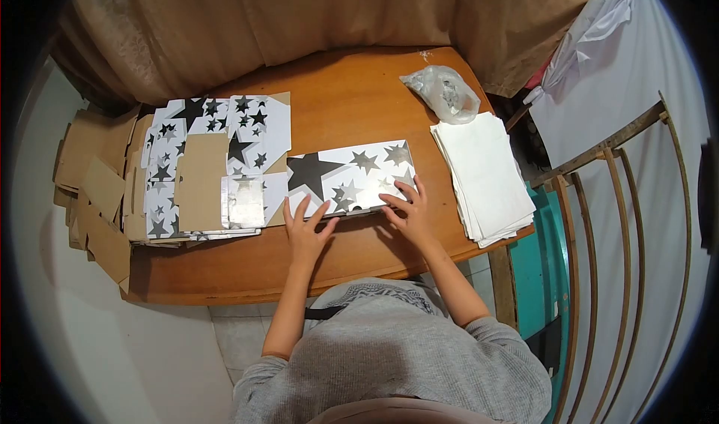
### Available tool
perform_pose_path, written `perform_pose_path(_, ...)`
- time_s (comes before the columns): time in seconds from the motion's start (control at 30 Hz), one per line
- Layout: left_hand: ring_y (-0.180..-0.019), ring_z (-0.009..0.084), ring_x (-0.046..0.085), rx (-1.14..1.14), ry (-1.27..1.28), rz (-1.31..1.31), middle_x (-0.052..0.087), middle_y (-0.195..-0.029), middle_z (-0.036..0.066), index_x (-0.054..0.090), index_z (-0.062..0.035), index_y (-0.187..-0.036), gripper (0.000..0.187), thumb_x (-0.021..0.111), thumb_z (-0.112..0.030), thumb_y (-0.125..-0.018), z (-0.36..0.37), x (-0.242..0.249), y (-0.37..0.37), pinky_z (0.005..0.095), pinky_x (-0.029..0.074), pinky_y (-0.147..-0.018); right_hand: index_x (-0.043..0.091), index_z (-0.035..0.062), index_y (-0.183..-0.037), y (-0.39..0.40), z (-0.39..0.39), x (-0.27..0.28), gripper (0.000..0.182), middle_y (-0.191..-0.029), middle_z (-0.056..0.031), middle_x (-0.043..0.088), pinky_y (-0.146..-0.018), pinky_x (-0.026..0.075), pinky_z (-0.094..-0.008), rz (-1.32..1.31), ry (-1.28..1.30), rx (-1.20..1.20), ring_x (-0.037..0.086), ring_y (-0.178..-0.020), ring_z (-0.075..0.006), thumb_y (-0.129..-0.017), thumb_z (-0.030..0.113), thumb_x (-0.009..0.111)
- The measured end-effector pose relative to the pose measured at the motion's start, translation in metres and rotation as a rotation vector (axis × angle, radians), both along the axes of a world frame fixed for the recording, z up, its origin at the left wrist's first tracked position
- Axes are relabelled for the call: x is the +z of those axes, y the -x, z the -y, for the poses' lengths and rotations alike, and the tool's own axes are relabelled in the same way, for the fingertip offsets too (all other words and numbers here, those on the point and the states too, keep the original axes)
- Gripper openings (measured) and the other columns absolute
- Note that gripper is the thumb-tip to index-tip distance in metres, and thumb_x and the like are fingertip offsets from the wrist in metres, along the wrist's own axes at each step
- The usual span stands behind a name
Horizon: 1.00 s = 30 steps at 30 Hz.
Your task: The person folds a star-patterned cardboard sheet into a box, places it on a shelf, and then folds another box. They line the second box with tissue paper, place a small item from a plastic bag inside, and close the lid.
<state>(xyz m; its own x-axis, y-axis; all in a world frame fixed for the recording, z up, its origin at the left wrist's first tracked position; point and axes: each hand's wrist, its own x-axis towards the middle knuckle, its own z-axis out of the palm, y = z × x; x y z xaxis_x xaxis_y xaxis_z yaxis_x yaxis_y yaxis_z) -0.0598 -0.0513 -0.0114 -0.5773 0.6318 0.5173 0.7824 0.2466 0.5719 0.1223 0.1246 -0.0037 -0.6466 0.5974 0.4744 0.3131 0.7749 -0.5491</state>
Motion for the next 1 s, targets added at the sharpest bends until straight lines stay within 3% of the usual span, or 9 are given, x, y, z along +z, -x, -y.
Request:
perform_pose_path(0.07, -0.131, 0.04, 0.031, 0.052, 0.253, -0.183, 0.054, -0.123, 0.002, 0.067, -0.0276, -0.11, 0.046, 0.078, -0.039, -0.067, -0.004, 0.021, -0.013, 0.0674, 0.019, -0.101, 0.071, 0.0304, -0.1, 0.002, 0.005, 0.008, 0.027, -0.121, -0.0051, 0.055, -0.103, 0.029, -0.0576, 0.033, -0.02, -0.005, 0.035, -0.126, -0.0388, -0.074, 0.026, 0.073)
perform_pose_path(0.13, -0.131, 0.0388, 0.031, 0.022, 0.272, -0.228, 0.054, -0.124, -0.001, 0.067, -0.0298, -0.11, 0.046, 0.076, -0.043, -0.066, -0.011, 0.02, -0.015, 0.0697, 0.015, -0.1, 0.066, 0.0356, -0.109, 0.004, 0.007, 0.015, 0.037, -0.124, -0.0029, 0.053, -0.101, 0.02, -0.068, 0.176, -0.105, -0.046, 0.031, -0.131, -0.0354, -0.073, 0.035, 0.073)
perform_pose_path(0.17, -0.131, 0.0375, 0.031, -0.009, 0.292, -0.272, 0.054, -0.124, -0.005, 0.066, -0.032, -0.109, 0.047, 0.075, -0.047, -0.065, -0.015, 0.019, -0.016, 0.072, 0.012, -0.099, 0.066, 0.0356, -0.109, 0.006, 0.008, 0.016, 0.037, -0.124, -0.0029, 0.053, -0.101, 0.02, -0.068, 0.176, -0.107, -0.047, 0.031, -0.131, -0.0354, -0.073, 0.035, 0.073)
perform_pose_path(0.23, -0.128, 0.0342, 0.038, -0.06, 0.265, -0.282, 0.059, -0.12, -0.003, 0.066, -0.0327, -0.11, 0.044, 0.074, -0.044, -0.069, -0.022, 0.014, -0.014, 0.0682, 0.015, -0.101, 0.065, 0.0382, -0.11, 0.011, 0.009, 0.017, 0.038, -0.125, 0.0, 0.053, -0.097, 0.011, -0.0752, 0.246, -0.169, -0.041, 0.033, -0.13, -0.0322, -0.073, 0.043, 0.071)
perform_pose_path(0.3, -0.124, 0.0288, 0.045, -0.116, 0.19, -0.231, 0.063, -0.115, -0.002, 0.067, -0.0307, -0.11, 0.039, 0.073, -0.04, -0.072, -0.03, 0.005, -0.014, 0.0627, 0.019, -0.103, 0.064, 0.0393, -0.111, 0.015, 0.009, 0.012, 0.038, -0.126, 0.0012, 0.052, -0.097, 0.008, -0.0757, 0.261, -0.187, -0.018, 0.033, -0.131, -0.0305, -0.074, 0.044, 0.07)
perform_pose_path(0.33, -0.12, 0.0269, 0.049, -0.127, 0.164, -0.226, 0.064, -0.113, -0.001, 0.068, -0.0283, -0.109, 0.036, 0.072, -0.037, -0.074, -0.032, 0.001, -0.013, 0.0553, 0.025, -0.103, 0.063, 0.0403, -0.111, 0.017, 0.009, 0.01, 0.038, -0.127, 0.0025, 0.051, -0.096, 0.005, -0.0763, 0.276, -0.204, 0.006, 0.034, -0.131, -0.0289, -0.074, 0.044, 0.069)
perform_pose_path(0.43, -0.119, 0.0279, 0.049, -0.146, 0.118, -0.231, 0.064, -0.113, 0.0, 0.069, -0.0275, -0.107, 0.035, 0.073, -0.035, -0.073, -0.033, -0.004, -0.011, 0.0512, 0.03, -0.101, 0.063, 0.0415, -0.111, 0.019, 0.011, 0.009, 0.036, -0.127, 0.004, 0.051, -0.095, 0.004, -0.0772, 0.27, -0.209, -0.003, 0.035, -0.13, -0.0269, -0.075, 0.044, 0.068)
perform_pose_path(0.83, -0.117, 0.0269, 0.051, -0.098, 0.097, -0.257, 0.065, -0.112, -0.002, 0.071, -0.0269, -0.104, 0.029, 0.071, -0.032, -0.075, -0.033, -0.013, -0.016, 0.044, 0.032, -0.099, 0.067, 0.0447, -0.103, 0.024, 0.026, -0.005, 0.026, -0.129, 0.0067, 0.051, -0.092, 0.005, -0.079, 0.234, -0.113, -0.104, 0.034, -0.131, -0.0273, -0.077, 0.043, 0.067)
perform_pose_path(1.0, -0.116, 0.0269, 0.052, -0.099, 0.086, -0.242, 0.065, -0.112, -0.002, 0.071, -0.0256, -0.104, 0.029, 0.072, -0.031, -0.075, -0.033, -0.013, -0.018, 0.0435, 0.032, -0.099, 0.064, 0.0444, -0.108, 0.024, 0.031, -0.003, 0.029, -0.128, 0.0052, 0.052, -0.091, 0.005, -0.0793, 0.256, -0.182, -0.109, 0.037, -0.13, -0.0262, -0.079, 0.041, 0.067)
